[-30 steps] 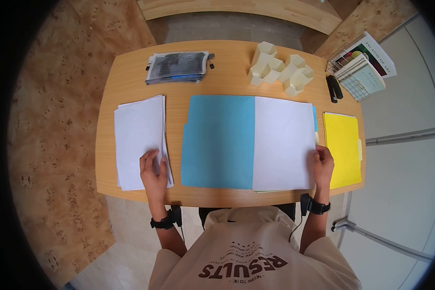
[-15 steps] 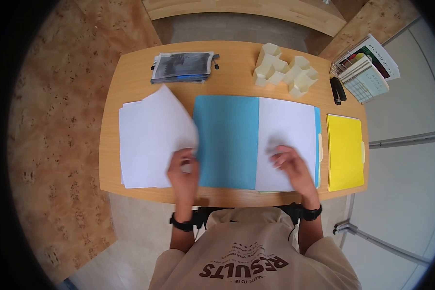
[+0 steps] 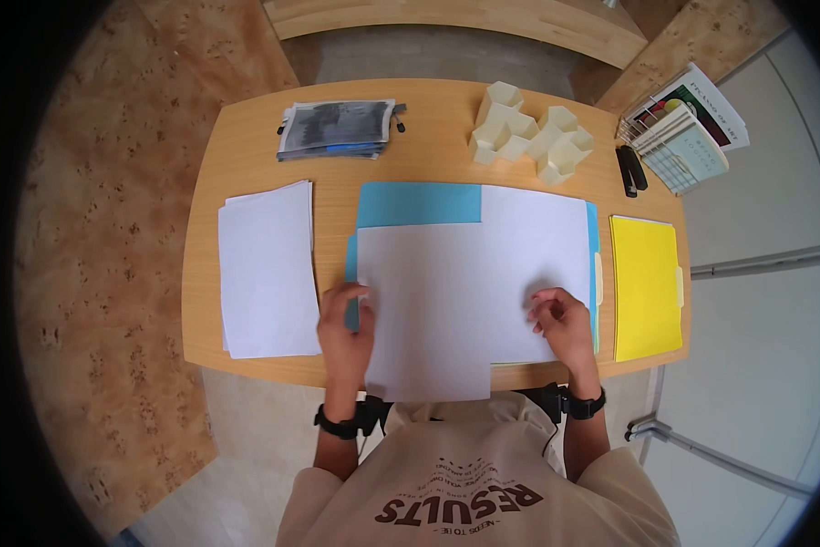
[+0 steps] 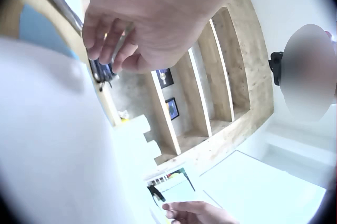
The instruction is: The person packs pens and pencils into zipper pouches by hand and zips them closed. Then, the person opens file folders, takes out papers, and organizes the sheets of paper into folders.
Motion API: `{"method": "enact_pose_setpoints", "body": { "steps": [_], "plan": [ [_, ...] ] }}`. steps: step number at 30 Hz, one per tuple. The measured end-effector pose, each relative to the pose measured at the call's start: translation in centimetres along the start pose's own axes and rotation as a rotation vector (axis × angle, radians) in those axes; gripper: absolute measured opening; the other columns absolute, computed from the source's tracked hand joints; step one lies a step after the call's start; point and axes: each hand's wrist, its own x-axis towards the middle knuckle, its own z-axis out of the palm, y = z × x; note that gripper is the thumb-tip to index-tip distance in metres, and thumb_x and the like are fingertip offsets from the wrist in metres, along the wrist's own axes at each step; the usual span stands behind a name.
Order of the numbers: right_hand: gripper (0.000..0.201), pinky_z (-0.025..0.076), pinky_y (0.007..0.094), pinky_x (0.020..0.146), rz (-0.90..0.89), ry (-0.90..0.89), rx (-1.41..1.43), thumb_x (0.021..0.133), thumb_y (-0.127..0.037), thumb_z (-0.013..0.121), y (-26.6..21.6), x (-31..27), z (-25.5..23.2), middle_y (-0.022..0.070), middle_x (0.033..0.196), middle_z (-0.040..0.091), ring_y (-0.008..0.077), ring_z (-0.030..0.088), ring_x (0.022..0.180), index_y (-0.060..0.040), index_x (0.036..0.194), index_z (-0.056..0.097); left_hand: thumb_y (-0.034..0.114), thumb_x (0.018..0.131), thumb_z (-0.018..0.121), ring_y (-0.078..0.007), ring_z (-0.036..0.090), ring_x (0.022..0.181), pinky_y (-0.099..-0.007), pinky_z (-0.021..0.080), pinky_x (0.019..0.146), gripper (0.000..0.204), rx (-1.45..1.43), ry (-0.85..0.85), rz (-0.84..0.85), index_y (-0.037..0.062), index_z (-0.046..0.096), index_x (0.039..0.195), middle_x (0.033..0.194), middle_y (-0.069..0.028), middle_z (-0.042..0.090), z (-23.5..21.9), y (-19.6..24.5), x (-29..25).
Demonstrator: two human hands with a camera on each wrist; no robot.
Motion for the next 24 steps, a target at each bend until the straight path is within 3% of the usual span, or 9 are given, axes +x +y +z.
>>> {"method": "enact_pose_setpoints", "body": {
  "steps": [3,7,8,15,17,21,24],
  "plan": [
    [0.014,0.055,0.0265,0.059,-0.009,-0.041,-0.027,0.094,-0.001,0.062,-0.7,-0.8,1.7,0.0078,0.078,0.072,0.0119,0.069,0.068,0.0032,0.105,0.07,0.0,0.085,0.072,-0.0352,0.064,0.111,-0.0411,0.053,0.095,0.03,0.084,-0.079,0.008,0.005,0.069,0.114,0.119,-0.0148,0.065,-0.6,-1.3,-0.4],
    [0.016,0.051,0.0337,0.057,-0.085,-0.044,-0.33,0.091,-0.014,0.073,-1.4,-1.2,4.6,0.0111,0.067,0.067,0.0218,0.066,0.059,-0.002,0.102,0.071,0.01,0.082,0.082,-0.0351,0.054,0.125,-0.043,0.049,0.102,0.041,0.182,-0.199,0.064,0.0081,0.069,0.121,0.134,-0.0145,0.055,0.4,-1.5,-2.0],
    [0.019,0.051,0.0358,0.058,-0.099,-0.052,-0.288,0.091,-0.02,0.076,-1.3,-1.4,5.3,0.0121,0.067,0.066,0.0257,0.063,0.058,-0.0027,0.098,0.07,0.013,0.079,0.085,-0.0354,0.051,0.129,-0.0453,0.047,0.106,0.048,0.206,-0.233,0.057,0.0091,0.068,0.124,0.139,-0.0137,0.052,0.5,-1.3,-2.2],
    [0.018,0.051,0.0339,0.059,-0.14,-0.16,-0.249,0.095,-0.016,0.073,-2.0,-1.9,6.0,0.0115,0.071,0.066,0.0207,0.063,0.06,-0.0019,0.09,0.063,0.013,0.08,0.084,-0.0368,0.048,0.131,-0.0468,0.046,0.108,0.051,0.257,-0.252,0.084,0.009,0.067,0.128,0.14,-0.0151,0.051,1.2,-0.6,-2.4],
    [0.014,0.051,0.033,0.059,-0.25,0.004,-0.178,0.096,-0.012,0.07,-1.5,-1.2,4.8,0.0112,0.072,0.065,0.0179,0.062,0.061,-0.0023,0.093,0.06,0.015,0.082,0.083,-0.0392,0.049,0.13,-0.0478,0.041,0.109,0.051,0.189,-0.221,0.049,0.0095,0.065,0.13,0.141,-0.0168,0.05,0.8,-1.3,-2.1],
    [0.007,0.043,0.0293,0.055,-0.15,0.282,-0.263,0.098,-0.01,0.063,0.5,1.6,-1.9,0.0046,0.066,0.058,0.0102,0.05,0.06,-0.0033,0.1,0.062,0.013,0.086,0.078,-0.0407,0.048,0.131,-0.0493,0.041,0.11,0.048,0.226,-0.08,0.019,0.0073,0.064,0.132,0.141,-0.0189,0.05,-1.4,-2.6,-0.7],
    [0.011,0.045,0.0297,0.057,-0.123,0.411,-0.25,0.098,-0.01,0.062,3.1,3.1,-5.7,0.0048,0.069,0.061,0.0105,0.051,0.061,0.0004,0.1,0.063,0.012,0.091,0.07,-0.0415,0.048,0.133,-0.0505,0.041,0.11,0.047,0.438,0.12,-0.057,0.0031,0.061,0.137,0.146,-0.0238,0.049,-2.9,-3.5,0.2]
  ]
}}
